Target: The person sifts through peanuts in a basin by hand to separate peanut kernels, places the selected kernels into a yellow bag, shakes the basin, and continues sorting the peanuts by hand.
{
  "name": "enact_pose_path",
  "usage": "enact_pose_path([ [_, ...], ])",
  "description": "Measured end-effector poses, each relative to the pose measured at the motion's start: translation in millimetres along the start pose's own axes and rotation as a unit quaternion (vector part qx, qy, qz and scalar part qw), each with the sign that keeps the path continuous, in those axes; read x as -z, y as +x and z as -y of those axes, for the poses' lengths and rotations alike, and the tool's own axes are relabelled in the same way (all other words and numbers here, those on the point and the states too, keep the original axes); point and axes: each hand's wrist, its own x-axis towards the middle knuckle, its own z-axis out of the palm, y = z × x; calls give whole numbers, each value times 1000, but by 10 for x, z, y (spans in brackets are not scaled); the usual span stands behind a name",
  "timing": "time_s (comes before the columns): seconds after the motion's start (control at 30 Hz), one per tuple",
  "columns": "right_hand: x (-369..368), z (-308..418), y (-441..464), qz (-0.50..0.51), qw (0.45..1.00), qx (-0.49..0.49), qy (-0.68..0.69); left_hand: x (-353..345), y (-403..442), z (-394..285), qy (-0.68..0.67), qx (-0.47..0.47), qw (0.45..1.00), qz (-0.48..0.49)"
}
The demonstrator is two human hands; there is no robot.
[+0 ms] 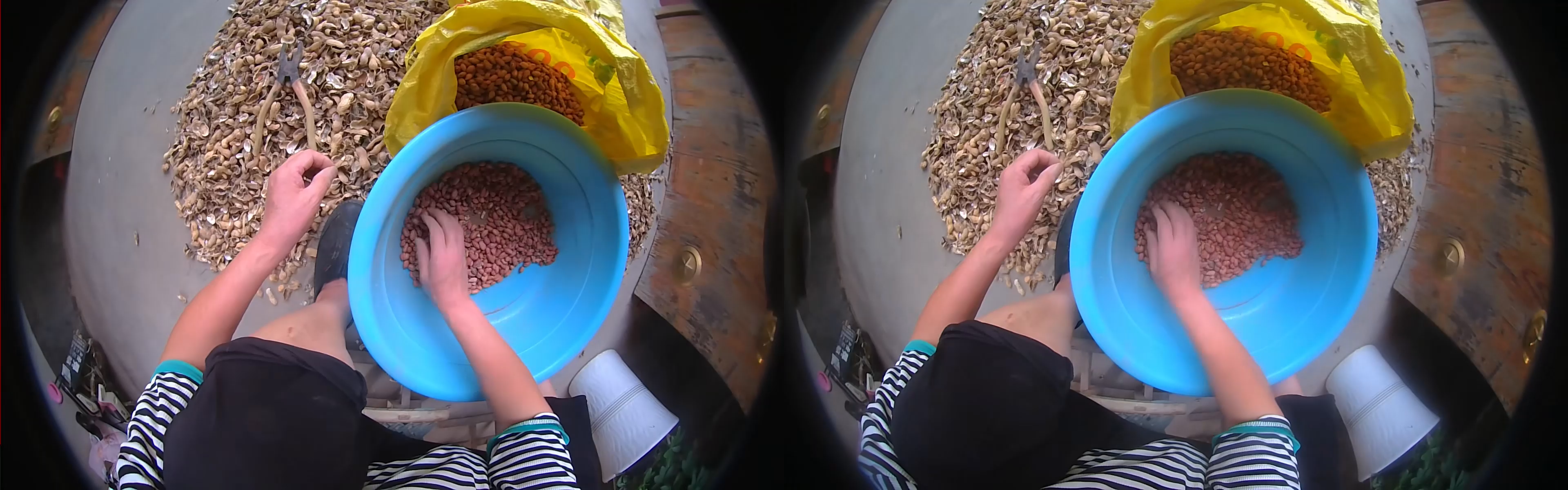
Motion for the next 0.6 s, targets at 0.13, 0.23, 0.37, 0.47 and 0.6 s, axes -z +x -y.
enact_pose_path([
  [0.13,-36,113,-208,12,997,-15,-71,-5,-21,0,1,31,1000,3],
  [0.23,-56,57,-198,29,988,10,-149,-24,-30,52,3,7,1000,7],
  [0.37,-61,-259,-72,53,969,33,-241,-22,-33,23,-2,17,1000,4],
  [0.47,62,-440,53,13,978,-31,-206,-15,-27,20,-1,21,1000,3],
  [0.6,260,-510,239,-89,814,-447,360,-10,-23,37,5,10,1000,1],
])
